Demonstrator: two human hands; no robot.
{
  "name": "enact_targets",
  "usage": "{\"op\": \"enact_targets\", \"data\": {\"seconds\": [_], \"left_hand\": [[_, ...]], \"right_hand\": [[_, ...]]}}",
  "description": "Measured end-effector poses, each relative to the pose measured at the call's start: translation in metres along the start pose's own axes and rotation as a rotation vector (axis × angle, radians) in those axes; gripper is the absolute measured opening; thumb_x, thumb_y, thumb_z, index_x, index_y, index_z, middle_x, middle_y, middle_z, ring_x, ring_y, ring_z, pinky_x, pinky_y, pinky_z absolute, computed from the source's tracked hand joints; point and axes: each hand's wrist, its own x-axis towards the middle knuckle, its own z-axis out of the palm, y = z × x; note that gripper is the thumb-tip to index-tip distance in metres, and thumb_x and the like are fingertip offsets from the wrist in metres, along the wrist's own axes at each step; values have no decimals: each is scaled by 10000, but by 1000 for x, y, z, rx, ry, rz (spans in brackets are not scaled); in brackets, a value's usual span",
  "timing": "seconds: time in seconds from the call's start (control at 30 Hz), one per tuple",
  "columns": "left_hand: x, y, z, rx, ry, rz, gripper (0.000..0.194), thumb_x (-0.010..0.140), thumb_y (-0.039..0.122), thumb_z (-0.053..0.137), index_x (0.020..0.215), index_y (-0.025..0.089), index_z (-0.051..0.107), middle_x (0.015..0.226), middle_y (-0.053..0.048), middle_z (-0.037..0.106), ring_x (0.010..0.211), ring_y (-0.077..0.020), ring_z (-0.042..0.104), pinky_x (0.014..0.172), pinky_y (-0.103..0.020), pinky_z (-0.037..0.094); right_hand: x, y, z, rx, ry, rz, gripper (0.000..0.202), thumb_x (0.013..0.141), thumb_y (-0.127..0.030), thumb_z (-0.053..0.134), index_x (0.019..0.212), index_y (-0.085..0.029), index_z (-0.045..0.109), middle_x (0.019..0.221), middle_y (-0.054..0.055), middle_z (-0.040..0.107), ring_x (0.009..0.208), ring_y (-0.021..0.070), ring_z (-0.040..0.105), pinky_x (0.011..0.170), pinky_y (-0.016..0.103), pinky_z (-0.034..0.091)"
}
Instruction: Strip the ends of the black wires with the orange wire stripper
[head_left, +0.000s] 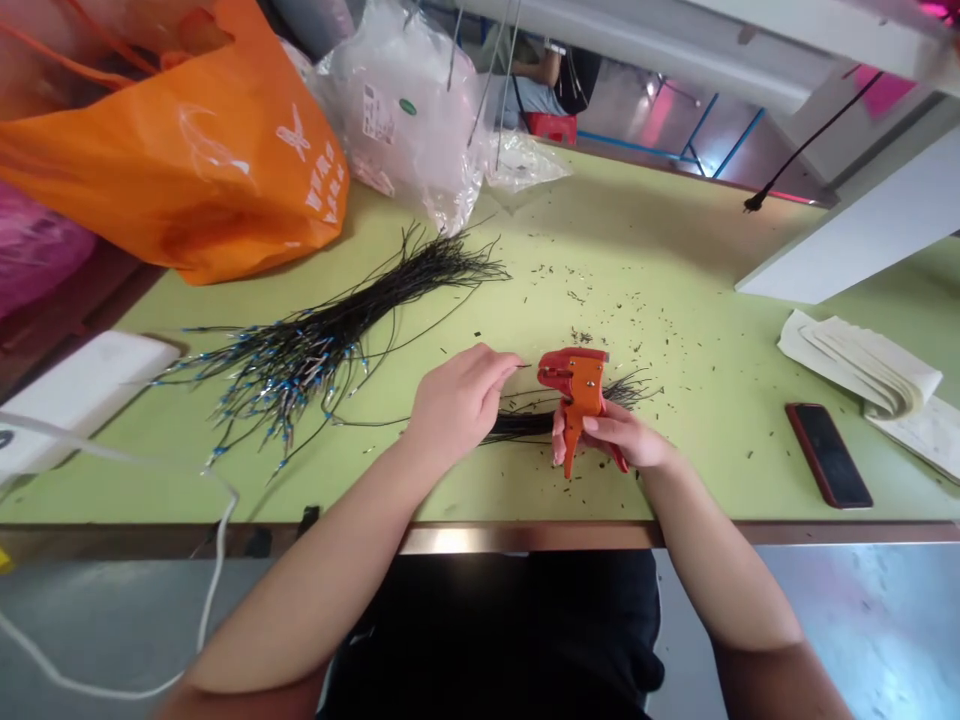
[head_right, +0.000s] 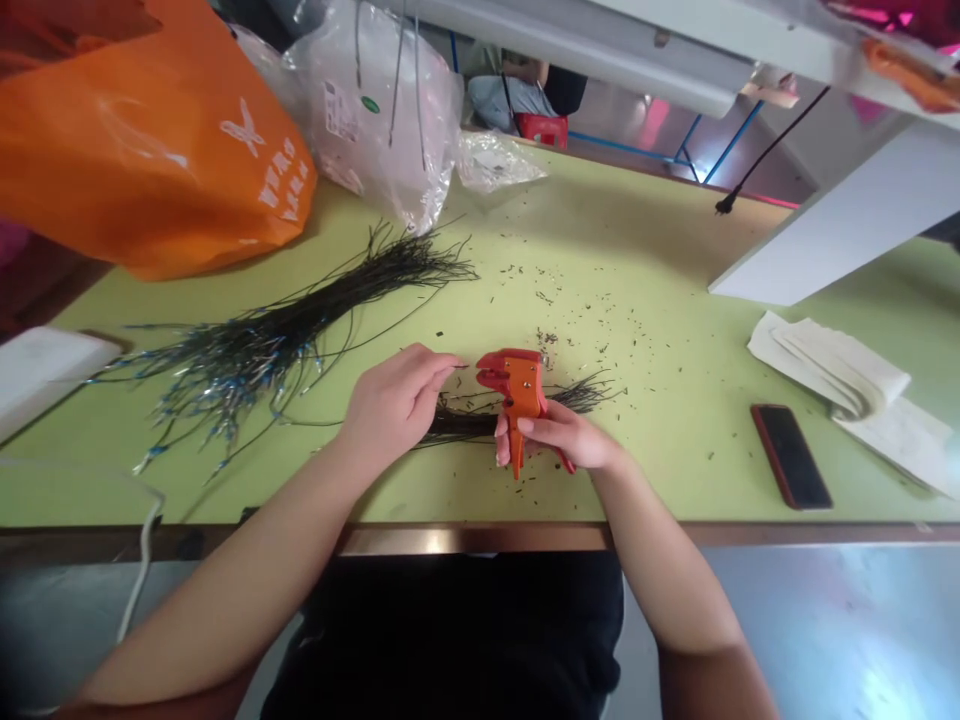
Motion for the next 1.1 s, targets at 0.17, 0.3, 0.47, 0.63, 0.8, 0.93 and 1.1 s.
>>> {"op": "enact_targets", "data": {"seconds": [0.17, 0.3, 0.47, 0.63, 0.8, 0.93, 1.1], "left_hand": [[-5, 9, -2, 79, 56, 80, 323, 1042, 131, 394, 1032, 218, 705, 813, -27, 684, 754, -158, 643, 592, -246, 434], [-7, 11, -2, 95, 106, 130, 288, 999, 68, 440, 1018, 214, 688, 807, -13, 681, 741, -154, 628, 576, -245, 415], [-6, 12, -2, 72, 154, 154, 274, 962, 21, 474, 1011, 197, 679, 795, -8, 673, 724, -151, 610, 566, -248, 403], [-5, 14, -1, 78, 172, 175, 265, 959, 16, 488, 1000, 193, 682, 779, -7, 671, 709, -153, 612, 561, -249, 402], [-5, 14, 0, 84, 165, 177, 245, 963, 26, 498, 979, 192, 677, 778, -5, 676, 699, -151, 613, 550, -251, 401], [-5, 13, 1, 73, 159, 169, 248, 970, 32, 490, 987, 192, 678, 782, -4, 677, 707, -149, 618, 557, -249, 413], [-5, 13, 0, 61, 154, 163, 240, 977, 43, 489, 978, 192, 677, 767, -1, 666, 706, -143, 613, 570, -238, 423]], "right_hand": [[0, -1, 2, 16, -32, 20, 380, 966, -519, 684, 1104, -165, 694, 933, 78, 750, 880, 213, 754, 754, 326, 618], [-2, 4, -2, 42, -35, 5, 365, 989, -489, 660, 1113, -146, 679, 949, 91, 746, 895, 219, 760, 759, 334, 621], [-2, 8, -3, 56, -32, 5, 322, 1003, -441, 653, 1099, -135, 679, 941, 92, 740, 889, 216, 758, 764, 338, 621], [-1, 8, 0, 53, -31, 29, 309, 1000, -436, 661, 1088, -140, 676, 924, 89, 747, 885, 213, 755, 767, 333, 617], [1, 7, 5, 58, -1, 44, 287, 994, -419, 677, 1039, -136, 680, 881, 68, 741, 831, 197, 752, 749, 327, 619], [2, 5, 9, 41, 40, 50, 286, 995, -422, 677, 981, -136, 682, 815, 45, 730, 772, 179, 747, 689, 297, 610], [2, 6, 12, 20, 80, 48, 319, 999, -454, 667, 935, -142, 675, 754, 35, 731, 704, 169, 735, 647, 292, 604]]}}
